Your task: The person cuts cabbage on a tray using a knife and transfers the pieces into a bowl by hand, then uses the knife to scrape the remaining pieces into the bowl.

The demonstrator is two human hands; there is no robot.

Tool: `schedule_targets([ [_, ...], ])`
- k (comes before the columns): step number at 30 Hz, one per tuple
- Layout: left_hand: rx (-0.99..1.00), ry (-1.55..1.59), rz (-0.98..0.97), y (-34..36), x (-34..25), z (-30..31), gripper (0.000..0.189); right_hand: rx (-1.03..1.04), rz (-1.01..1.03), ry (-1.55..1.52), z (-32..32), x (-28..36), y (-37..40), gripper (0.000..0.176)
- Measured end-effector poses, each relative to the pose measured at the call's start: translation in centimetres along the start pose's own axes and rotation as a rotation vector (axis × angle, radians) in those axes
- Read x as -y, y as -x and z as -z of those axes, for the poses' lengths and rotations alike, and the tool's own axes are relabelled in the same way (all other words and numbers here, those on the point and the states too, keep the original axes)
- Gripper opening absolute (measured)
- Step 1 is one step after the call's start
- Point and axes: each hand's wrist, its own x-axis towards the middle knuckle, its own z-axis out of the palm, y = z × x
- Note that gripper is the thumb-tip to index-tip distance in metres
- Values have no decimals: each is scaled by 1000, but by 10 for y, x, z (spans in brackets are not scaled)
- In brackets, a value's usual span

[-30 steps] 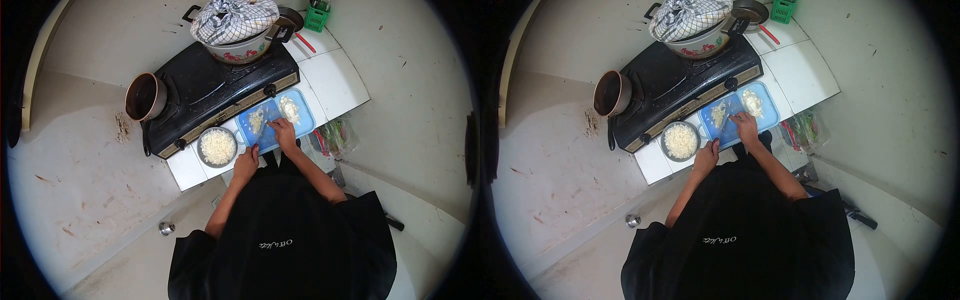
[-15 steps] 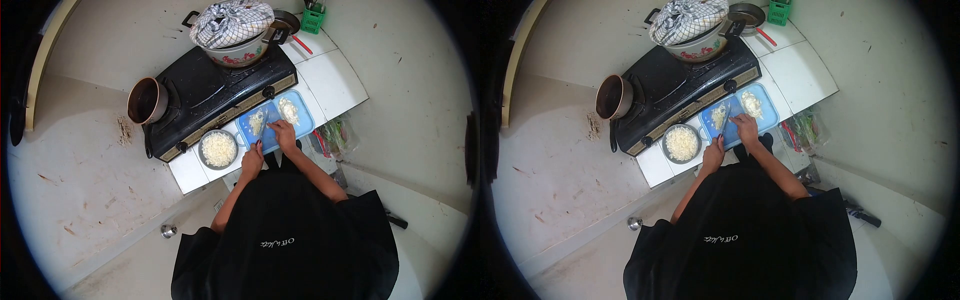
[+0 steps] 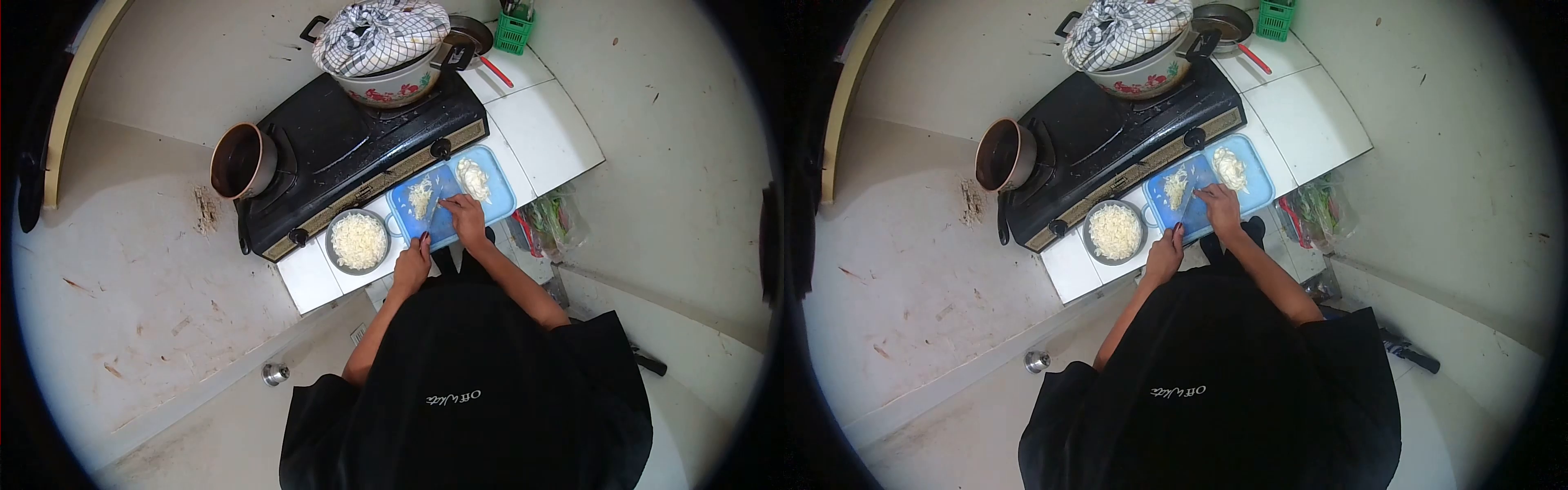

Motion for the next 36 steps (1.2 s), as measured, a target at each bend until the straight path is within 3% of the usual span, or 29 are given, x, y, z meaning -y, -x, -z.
schedule_targets([
  [11, -139, -107, -55, -28, -9, -18, 39, -25, -31, -5, 2, 3, -2, 33],
  [24, 19, 59, 4, -3, -2, -9, 43, -37, -36, -45, -1, 1, 2, 31],
  [36, -88, -31, 20, -10, -7, -13, 42, -38, -40, -53, -4, -2, 0, 25],
])
